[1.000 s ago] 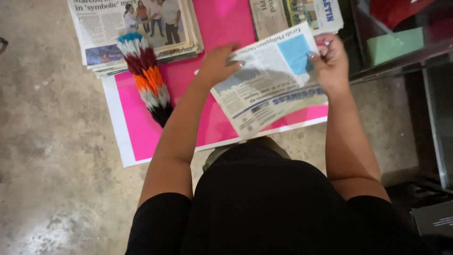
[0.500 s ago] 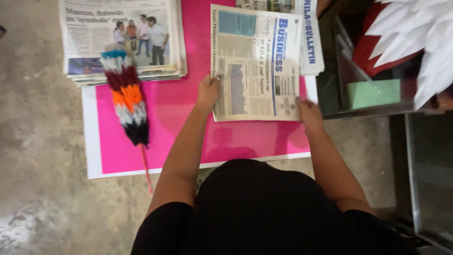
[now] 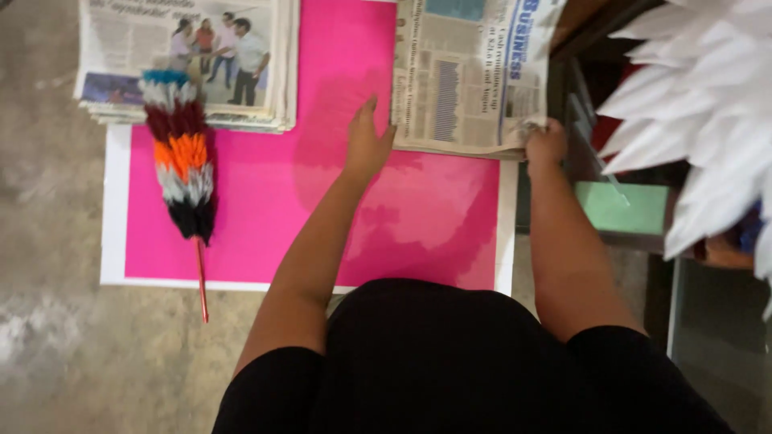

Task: Dusting a stack of newspapers with a feather duster and flipping through the pages.

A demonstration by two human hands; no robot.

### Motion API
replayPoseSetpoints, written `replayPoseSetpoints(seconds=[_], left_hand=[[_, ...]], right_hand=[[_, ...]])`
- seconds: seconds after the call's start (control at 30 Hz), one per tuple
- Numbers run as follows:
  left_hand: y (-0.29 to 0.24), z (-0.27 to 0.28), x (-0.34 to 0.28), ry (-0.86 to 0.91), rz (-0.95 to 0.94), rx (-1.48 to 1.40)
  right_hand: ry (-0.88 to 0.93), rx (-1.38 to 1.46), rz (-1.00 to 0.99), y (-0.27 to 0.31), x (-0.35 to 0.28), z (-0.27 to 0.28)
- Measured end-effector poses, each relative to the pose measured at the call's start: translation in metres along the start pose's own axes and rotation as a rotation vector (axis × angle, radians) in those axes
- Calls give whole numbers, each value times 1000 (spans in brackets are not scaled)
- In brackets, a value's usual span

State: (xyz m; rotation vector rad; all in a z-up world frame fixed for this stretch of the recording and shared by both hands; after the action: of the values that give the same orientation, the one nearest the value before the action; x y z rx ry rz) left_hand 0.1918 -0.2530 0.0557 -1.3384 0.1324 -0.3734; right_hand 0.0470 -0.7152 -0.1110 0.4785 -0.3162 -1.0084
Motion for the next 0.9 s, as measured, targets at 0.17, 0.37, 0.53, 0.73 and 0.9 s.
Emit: replayPoseSetpoints(seconds=[0.17,0.37,0.53,0.73,0.9], left_hand=[[65,79,-59,-148,-223,284],[64,200,-121,-578,-51,945],[88,257,-159,-680,508,933],[114,285,-184,-716,622,894],[105,295,-199,-651,398,802]], right_hand=[[182,330,-15,54,-34,28],[305,372,-138,32,-27,10],[263,402,-124,10,-6,-13],[243,516,-190,6,-5,-21],[-332,-353,339,134,-88,85]])
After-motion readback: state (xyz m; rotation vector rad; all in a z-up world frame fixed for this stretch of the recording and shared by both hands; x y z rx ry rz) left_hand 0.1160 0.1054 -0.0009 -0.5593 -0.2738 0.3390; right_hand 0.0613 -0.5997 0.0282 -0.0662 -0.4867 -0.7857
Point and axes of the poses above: each hand's wrist, its own x-axis towards the middle knuckle, its own z-axis out of the back of the hand, y = z × x, the point moved 5 cm from there along x, towards the middle knuckle, and after that the axes turned 11 degrees about -x, right-handed, at the moved point
